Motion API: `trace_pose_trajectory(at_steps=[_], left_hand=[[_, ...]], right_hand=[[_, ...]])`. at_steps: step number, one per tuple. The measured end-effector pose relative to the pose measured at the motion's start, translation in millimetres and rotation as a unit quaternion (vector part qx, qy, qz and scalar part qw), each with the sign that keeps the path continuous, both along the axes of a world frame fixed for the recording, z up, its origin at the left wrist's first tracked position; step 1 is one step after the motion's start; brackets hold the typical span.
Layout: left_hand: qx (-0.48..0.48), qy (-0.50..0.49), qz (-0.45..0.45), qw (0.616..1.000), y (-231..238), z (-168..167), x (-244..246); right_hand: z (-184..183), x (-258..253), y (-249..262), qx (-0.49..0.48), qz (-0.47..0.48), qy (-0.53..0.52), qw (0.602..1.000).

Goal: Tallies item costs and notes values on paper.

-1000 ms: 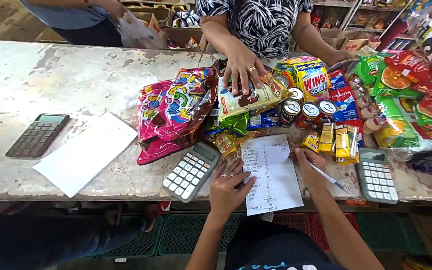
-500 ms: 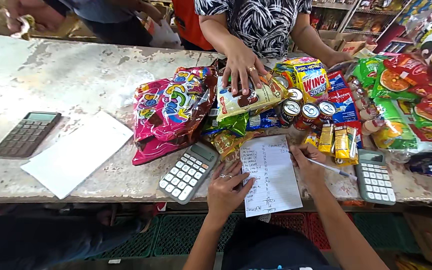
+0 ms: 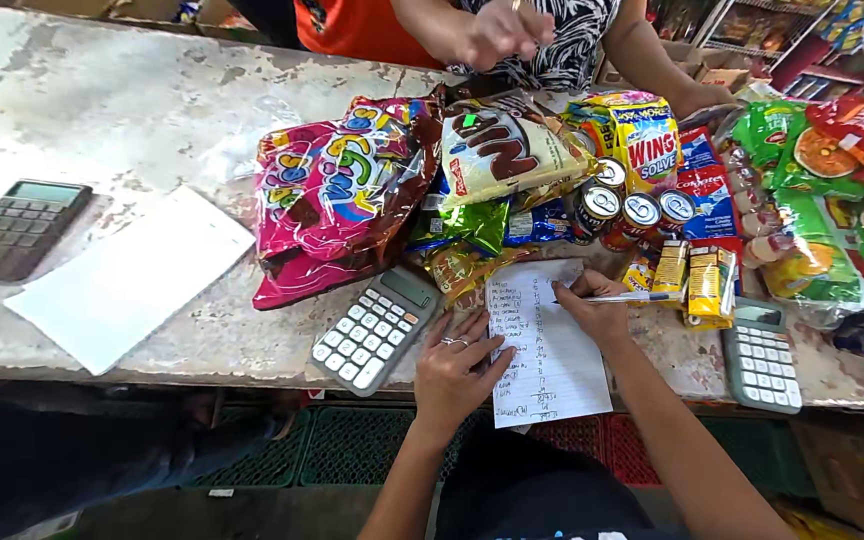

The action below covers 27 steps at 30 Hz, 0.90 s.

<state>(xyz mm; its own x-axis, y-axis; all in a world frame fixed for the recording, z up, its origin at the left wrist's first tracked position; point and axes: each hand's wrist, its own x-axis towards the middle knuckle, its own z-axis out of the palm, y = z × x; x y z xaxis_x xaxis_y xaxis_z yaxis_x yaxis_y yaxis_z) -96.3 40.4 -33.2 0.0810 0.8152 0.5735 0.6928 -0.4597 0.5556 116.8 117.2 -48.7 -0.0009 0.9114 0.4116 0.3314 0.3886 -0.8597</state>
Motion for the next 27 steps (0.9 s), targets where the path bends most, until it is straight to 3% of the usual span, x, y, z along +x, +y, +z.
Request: trace_pose_trajectory(at_steps=[27], left_hand=[[-0.016, -0.001, 0.011, 1.0, -2, -4, 0]], right_hand=[[-2, 6, -1, 0.006, 0.019, -0.038, 0.999]])
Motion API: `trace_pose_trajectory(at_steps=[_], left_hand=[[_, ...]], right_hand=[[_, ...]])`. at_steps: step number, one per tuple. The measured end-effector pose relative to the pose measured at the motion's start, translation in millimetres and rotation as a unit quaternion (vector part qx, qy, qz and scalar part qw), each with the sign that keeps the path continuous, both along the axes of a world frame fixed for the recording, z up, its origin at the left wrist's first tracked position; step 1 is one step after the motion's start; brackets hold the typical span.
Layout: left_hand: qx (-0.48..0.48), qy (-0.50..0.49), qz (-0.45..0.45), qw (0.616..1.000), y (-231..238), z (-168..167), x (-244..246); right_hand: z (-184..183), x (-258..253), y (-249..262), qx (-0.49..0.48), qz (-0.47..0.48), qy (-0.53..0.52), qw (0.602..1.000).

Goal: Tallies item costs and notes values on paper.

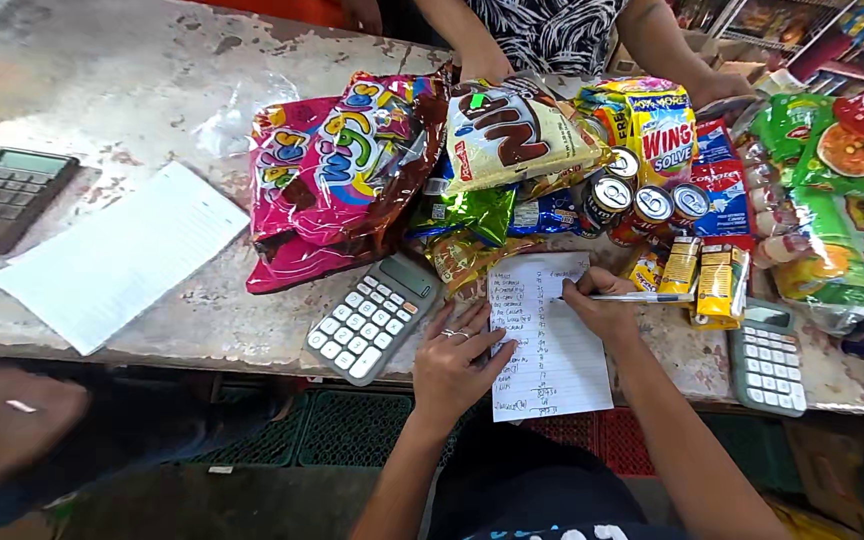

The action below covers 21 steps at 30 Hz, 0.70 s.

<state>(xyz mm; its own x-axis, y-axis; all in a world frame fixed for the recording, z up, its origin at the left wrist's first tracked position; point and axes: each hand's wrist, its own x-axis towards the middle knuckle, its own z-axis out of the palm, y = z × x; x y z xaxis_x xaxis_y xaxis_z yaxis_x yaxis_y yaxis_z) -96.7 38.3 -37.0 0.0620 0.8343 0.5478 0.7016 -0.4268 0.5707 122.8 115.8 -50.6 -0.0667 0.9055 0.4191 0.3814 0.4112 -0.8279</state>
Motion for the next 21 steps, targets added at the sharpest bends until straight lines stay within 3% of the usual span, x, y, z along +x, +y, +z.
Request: trace_pose_trajectory(at_steps=[21], left_hand=[[0.007, -0.007, 0.0, 1.0, -1.0, -0.4, -0.4]], right_hand=[[-4.2, 1.7, 2.6, -0.009, -0.006, -0.015, 1.0]])
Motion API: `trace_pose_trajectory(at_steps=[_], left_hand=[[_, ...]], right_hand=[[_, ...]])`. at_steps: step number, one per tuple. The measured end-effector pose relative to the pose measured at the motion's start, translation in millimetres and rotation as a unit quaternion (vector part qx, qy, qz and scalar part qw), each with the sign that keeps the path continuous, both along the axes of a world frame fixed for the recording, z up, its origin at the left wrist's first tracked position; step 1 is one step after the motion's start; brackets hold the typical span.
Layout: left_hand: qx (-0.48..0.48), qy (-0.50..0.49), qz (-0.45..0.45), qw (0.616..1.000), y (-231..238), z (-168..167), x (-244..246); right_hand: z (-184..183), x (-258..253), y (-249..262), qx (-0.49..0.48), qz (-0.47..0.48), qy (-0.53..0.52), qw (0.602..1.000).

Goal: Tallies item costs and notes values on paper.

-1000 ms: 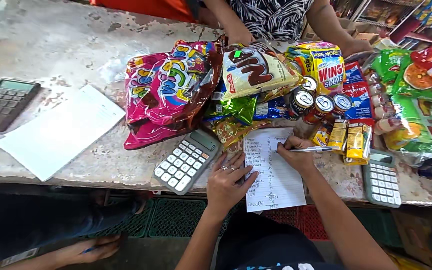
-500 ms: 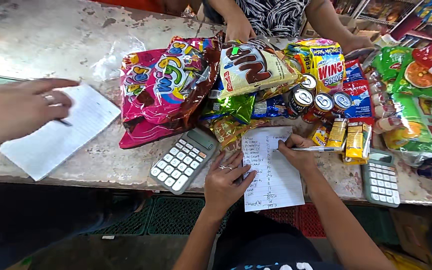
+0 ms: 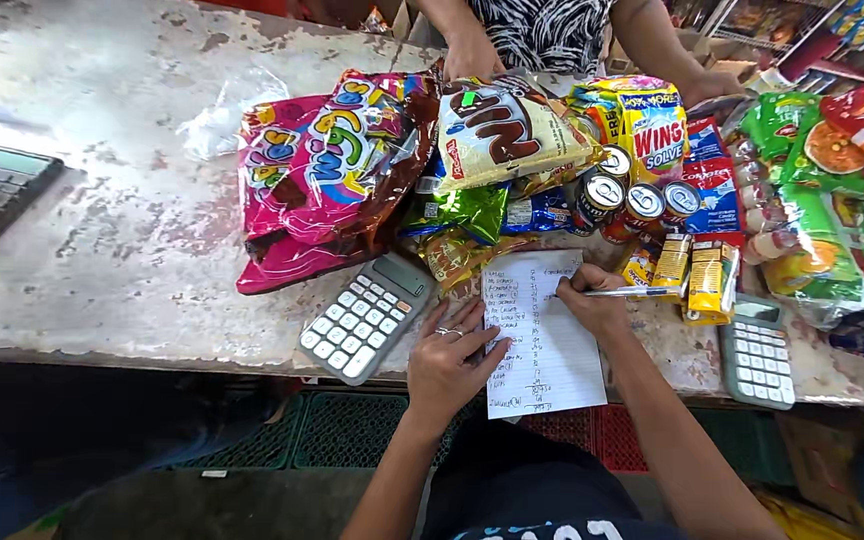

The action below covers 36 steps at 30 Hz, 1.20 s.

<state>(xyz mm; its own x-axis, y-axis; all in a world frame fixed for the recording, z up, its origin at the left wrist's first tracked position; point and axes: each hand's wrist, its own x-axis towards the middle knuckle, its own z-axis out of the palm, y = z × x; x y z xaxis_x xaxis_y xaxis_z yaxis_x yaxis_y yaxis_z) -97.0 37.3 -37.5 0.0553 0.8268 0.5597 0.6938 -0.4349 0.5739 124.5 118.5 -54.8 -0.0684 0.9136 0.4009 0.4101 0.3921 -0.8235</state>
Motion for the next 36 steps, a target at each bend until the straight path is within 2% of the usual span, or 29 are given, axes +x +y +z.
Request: trace_pose_trajectory(at_steps=[23, 29, 33, 36], left_hand=[[0.011, 0.007, -0.012, 1.0, 4, 6, 0], [0.015, 0.004, -0.017, 1.0, 4, 5, -2], [0.004, 0.005, -0.012, 1.0, 2, 4, -2], [0.004, 0.004, -0.011, 1.0, 2, 3, -2]], right_hand=[[-1, 1, 3, 0.011, -0.015, 0.012, 1.0], [8, 5, 1, -0.018, -0.035, 0.088, 0.995], [8, 15, -4, -0.056, -0.062, 0.043, 0.996], [4, 17, -7, -0.011, -0.08, 0.019, 0.997]])
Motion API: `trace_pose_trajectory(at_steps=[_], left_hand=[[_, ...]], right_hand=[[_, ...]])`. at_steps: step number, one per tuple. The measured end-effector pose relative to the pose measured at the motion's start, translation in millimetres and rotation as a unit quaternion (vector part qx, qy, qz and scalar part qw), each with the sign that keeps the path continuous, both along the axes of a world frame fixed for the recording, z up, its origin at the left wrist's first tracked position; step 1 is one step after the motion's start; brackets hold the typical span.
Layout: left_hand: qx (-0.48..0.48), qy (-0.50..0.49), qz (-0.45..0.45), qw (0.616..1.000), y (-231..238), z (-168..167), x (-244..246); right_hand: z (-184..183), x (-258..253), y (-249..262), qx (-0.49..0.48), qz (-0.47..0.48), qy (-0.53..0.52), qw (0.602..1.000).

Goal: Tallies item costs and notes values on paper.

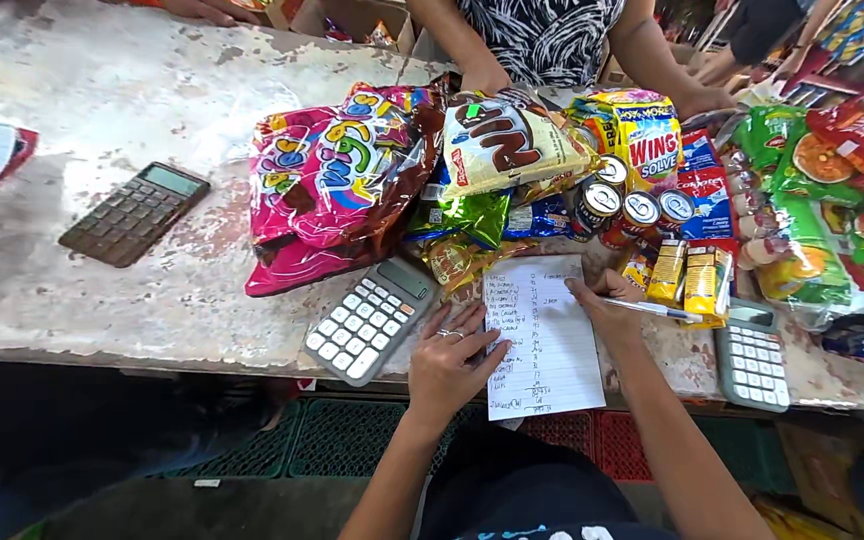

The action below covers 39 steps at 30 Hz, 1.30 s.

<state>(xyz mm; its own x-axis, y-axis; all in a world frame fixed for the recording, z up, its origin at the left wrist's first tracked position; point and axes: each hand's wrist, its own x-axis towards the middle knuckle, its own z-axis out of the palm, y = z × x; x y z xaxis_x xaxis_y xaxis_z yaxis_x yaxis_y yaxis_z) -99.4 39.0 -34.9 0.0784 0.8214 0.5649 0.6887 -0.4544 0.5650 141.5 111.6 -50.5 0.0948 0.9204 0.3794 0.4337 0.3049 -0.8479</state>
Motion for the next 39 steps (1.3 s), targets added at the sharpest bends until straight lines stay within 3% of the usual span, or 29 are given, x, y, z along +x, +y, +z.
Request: trace_pose_trajectory(at_steps=[14, 23, 39], left_hand=[[0.008, 0.001, 0.011, 1.0, -3, -6, 0], [0.016, -0.002, 0.012, 1.0, -3, -7, -1], [0.016, -0.005, 0.012, 1.0, -5, -7, -1]], right_hand=[[-1, -9, 4, 0.01, 0.057, 0.032, 0.998], [-3, -10, 3, 0.017, 0.058, -0.026, 0.998], [-2, -9, 2, 0.005, 0.056, -0.01, 0.998]])
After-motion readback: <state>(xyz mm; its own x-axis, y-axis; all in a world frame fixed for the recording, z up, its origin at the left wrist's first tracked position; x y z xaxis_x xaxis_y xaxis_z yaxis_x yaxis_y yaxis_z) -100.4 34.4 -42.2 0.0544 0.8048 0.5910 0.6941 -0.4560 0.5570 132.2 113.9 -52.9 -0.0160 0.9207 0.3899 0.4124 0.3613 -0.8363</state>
